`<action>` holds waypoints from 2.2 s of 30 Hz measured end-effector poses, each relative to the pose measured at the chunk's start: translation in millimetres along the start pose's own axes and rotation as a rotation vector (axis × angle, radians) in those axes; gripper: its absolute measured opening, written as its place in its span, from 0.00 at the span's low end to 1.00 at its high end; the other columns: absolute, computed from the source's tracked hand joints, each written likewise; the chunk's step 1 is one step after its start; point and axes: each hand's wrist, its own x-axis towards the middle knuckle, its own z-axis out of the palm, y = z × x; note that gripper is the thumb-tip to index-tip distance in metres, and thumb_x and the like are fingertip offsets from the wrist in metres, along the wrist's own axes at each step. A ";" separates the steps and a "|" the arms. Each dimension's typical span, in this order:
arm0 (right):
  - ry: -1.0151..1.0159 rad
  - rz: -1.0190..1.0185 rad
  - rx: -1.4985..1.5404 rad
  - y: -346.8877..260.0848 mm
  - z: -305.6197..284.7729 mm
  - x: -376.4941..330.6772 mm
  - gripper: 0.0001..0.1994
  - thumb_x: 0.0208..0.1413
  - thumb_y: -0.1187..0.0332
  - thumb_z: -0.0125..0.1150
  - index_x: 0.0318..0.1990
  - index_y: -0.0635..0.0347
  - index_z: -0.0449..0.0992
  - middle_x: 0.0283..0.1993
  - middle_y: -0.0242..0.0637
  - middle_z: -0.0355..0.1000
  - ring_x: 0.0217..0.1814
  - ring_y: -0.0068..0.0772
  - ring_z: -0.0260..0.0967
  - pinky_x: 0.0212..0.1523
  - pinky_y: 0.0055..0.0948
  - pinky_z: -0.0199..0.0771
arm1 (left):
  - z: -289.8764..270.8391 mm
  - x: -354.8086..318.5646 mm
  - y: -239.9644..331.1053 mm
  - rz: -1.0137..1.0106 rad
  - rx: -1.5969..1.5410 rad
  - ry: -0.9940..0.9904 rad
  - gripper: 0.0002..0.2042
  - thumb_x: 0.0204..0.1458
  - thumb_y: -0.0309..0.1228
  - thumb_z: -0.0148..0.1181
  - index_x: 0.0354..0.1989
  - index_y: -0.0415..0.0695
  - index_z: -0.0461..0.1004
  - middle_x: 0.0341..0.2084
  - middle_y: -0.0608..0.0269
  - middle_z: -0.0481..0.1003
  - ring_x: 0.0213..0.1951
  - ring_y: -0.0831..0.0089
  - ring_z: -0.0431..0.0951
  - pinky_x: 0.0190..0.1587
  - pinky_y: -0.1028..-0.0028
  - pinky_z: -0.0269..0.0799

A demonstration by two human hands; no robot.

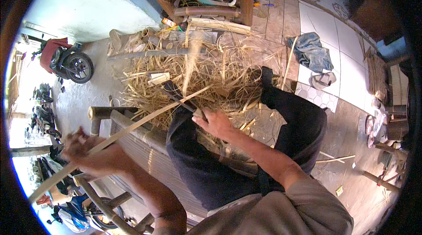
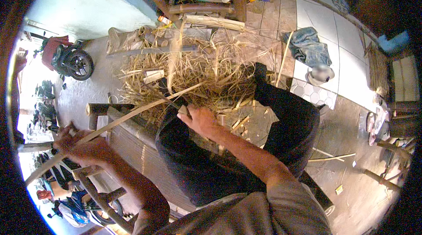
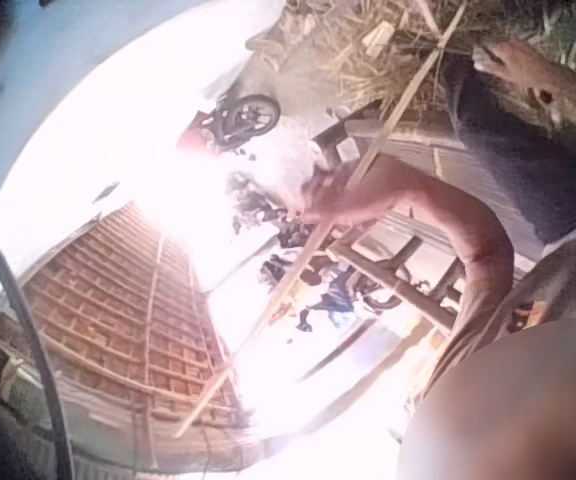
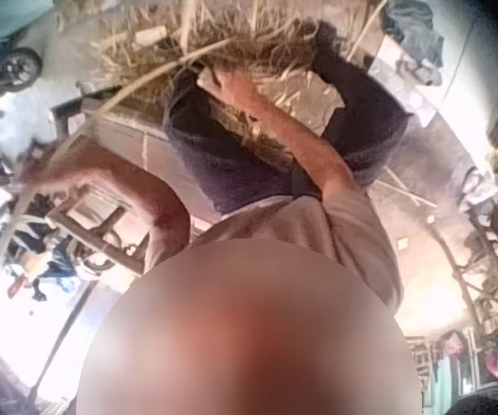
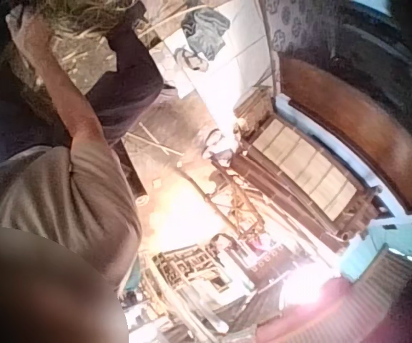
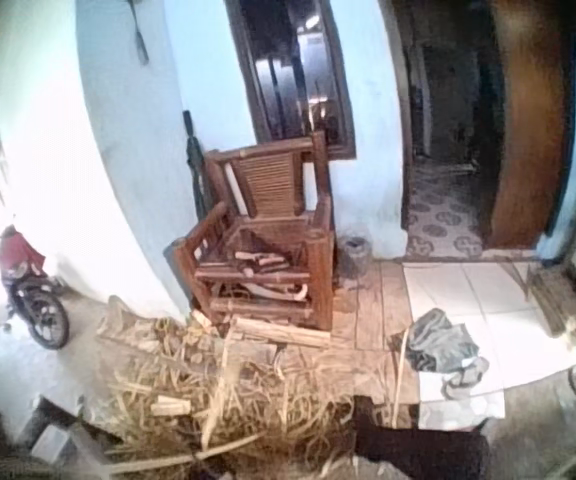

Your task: The person sits on a low bamboo bench and uses a curved blade to shave thin strips from a long bamboo pole. They repeatedly draw the blade along the pole to peel off layers, creating a pile of bamboo shavings on the floor.

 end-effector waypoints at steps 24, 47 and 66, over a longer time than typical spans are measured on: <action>0.090 -0.092 -0.066 62.3 50.8 68.6 0.22 0.62 0.49 0.54 0.33 0.64 0.71 0.13 0.35 0.64 0.09 0.29 0.60 0.07 0.32 0.62 | 141.5 -111.3 -19.1 -0.666 -0.807 0.216 0.20 0.65 0.47 0.40 0.29 0.45 0.67 0.31 0.63 0.69 0.43 0.71 0.68 0.50 0.63 0.61; 0.063 -0.081 0.205 129.3 81.1 72.6 0.27 0.60 0.45 0.53 0.32 0.67 0.70 0.15 0.46 0.67 0.13 0.43 0.68 0.16 0.44 0.69 | 134.3 -106.3 -34.1 -0.589 -0.676 0.280 0.23 0.61 0.48 0.47 0.18 0.45 0.66 0.26 0.58 0.68 0.40 0.63 0.69 0.51 0.58 0.59; -0.138 0.182 -0.136 152.7 76.2 76.3 0.25 0.57 0.45 0.57 0.37 0.64 0.70 0.26 0.49 0.73 0.23 0.52 0.72 0.24 0.43 0.72 | 131.6 -106.0 -41.7 -0.605 -0.746 0.278 0.21 0.60 0.49 0.49 0.27 0.42 0.69 0.25 0.61 0.66 0.37 0.64 0.67 0.49 0.58 0.59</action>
